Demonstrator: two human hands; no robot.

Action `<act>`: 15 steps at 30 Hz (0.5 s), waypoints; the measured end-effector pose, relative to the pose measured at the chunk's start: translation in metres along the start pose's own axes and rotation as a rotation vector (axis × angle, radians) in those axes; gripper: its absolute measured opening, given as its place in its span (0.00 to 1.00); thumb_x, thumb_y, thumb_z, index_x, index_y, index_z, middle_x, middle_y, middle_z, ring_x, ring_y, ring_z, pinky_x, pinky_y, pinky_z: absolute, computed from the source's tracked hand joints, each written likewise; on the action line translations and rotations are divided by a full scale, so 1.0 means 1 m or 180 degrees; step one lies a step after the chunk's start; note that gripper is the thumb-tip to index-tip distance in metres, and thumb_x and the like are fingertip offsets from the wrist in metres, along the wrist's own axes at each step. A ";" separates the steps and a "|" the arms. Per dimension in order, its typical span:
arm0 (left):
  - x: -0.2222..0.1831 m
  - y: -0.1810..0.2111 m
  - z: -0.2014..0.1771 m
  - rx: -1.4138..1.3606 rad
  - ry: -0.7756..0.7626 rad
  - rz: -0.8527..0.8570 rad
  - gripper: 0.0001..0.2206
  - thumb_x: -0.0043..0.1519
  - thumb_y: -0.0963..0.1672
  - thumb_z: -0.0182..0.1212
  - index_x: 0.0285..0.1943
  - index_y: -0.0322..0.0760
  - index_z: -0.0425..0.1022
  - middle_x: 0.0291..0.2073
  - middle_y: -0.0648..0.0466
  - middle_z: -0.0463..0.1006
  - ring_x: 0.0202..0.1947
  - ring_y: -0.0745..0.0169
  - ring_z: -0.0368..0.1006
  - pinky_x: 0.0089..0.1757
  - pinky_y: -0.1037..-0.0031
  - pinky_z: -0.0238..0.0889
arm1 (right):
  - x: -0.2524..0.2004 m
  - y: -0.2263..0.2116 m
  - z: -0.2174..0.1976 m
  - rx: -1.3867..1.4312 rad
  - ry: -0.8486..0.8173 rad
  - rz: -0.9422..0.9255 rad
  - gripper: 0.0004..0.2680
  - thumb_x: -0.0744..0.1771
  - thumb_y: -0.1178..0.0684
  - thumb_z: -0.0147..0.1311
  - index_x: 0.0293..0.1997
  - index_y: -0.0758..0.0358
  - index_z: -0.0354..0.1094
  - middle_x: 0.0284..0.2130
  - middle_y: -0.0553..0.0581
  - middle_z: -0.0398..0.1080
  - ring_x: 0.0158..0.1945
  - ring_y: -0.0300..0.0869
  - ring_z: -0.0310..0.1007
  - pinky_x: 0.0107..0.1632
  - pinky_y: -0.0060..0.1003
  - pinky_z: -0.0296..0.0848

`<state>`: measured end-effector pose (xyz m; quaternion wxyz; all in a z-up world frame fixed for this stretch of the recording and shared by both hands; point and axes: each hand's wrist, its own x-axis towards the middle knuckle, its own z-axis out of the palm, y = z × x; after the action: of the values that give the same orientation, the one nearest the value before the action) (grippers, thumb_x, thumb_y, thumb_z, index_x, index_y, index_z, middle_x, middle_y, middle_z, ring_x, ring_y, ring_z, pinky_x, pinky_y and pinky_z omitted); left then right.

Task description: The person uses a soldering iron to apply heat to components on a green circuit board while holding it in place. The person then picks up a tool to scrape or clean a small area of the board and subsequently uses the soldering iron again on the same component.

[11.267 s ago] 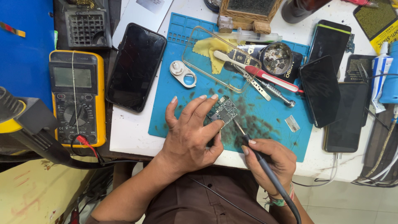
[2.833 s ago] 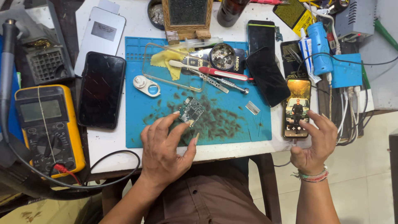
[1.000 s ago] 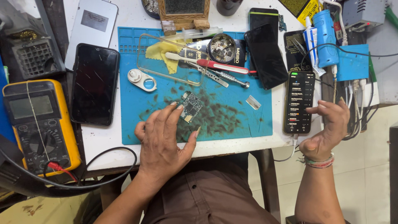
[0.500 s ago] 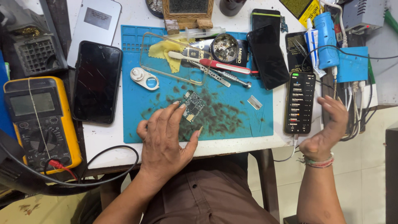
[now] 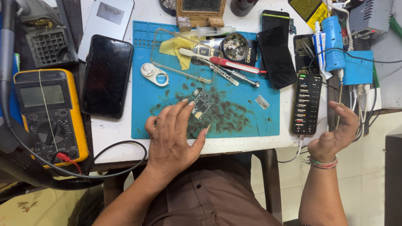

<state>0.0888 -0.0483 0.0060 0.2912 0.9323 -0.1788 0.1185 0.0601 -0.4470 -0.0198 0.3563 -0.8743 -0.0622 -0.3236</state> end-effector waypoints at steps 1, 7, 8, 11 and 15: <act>0.000 0.000 0.000 -0.0002 0.0000 -0.0005 0.30 0.60 0.52 0.68 0.68 0.33 0.67 0.63 0.48 0.68 0.62 0.52 0.61 0.56 0.59 0.46 | -0.001 0.000 -0.002 0.0059 -0.0060 0.0041 0.24 0.72 0.34 0.49 0.63 0.68 0.58 0.58 0.65 0.65 0.64 0.49 0.66 0.68 0.42 0.64; -0.002 -0.002 -0.001 -0.0028 0.0022 0.0018 0.30 0.61 0.52 0.67 0.68 0.32 0.67 0.63 0.48 0.69 0.62 0.53 0.61 0.56 0.59 0.46 | -0.009 0.000 -0.008 0.0060 -0.0348 0.0143 0.19 0.65 0.51 0.54 0.60 0.66 0.56 0.65 0.66 0.58 0.72 0.51 0.57 0.75 0.45 0.52; -0.002 -0.002 0.000 -0.0039 0.0018 0.0027 0.30 0.61 0.52 0.67 0.68 0.32 0.67 0.63 0.48 0.69 0.62 0.53 0.61 0.56 0.59 0.46 | -0.011 0.001 -0.009 0.0084 -0.0356 0.0156 0.20 0.64 0.53 0.54 0.61 0.65 0.56 0.66 0.65 0.57 0.73 0.51 0.56 0.76 0.46 0.51; -0.001 -0.002 0.000 -0.0046 0.0003 0.0051 0.29 0.60 0.52 0.67 0.67 0.32 0.67 0.62 0.47 0.69 0.62 0.52 0.61 0.56 0.59 0.46 | -0.015 0.001 -0.011 -0.0168 -0.0460 0.0259 0.19 0.62 0.56 0.54 0.59 0.66 0.55 0.67 0.66 0.56 0.73 0.52 0.55 0.75 0.45 0.51; -0.002 -0.001 0.001 -0.0054 -0.0009 0.0026 0.29 0.60 0.52 0.67 0.67 0.32 0.68 0.62 0.47 0.69 0.62 0.52 0.61 0.57 0.59 0.45 | -0.016 0.004 -0.011 -0.0204 -0.0441 0.0082 0.20 0.63 0.59 0.55 0.62 0.64 0.55 0.68 0.66 0.54 0.74 0.53 0.54 0.75 0.46 0.51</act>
<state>0.0874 -0.0470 0.0040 0.2983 0.9292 -0.1841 0.1168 0.0434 -0.4554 -0.0258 0.3271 -0.9063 -0.0651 -0.2595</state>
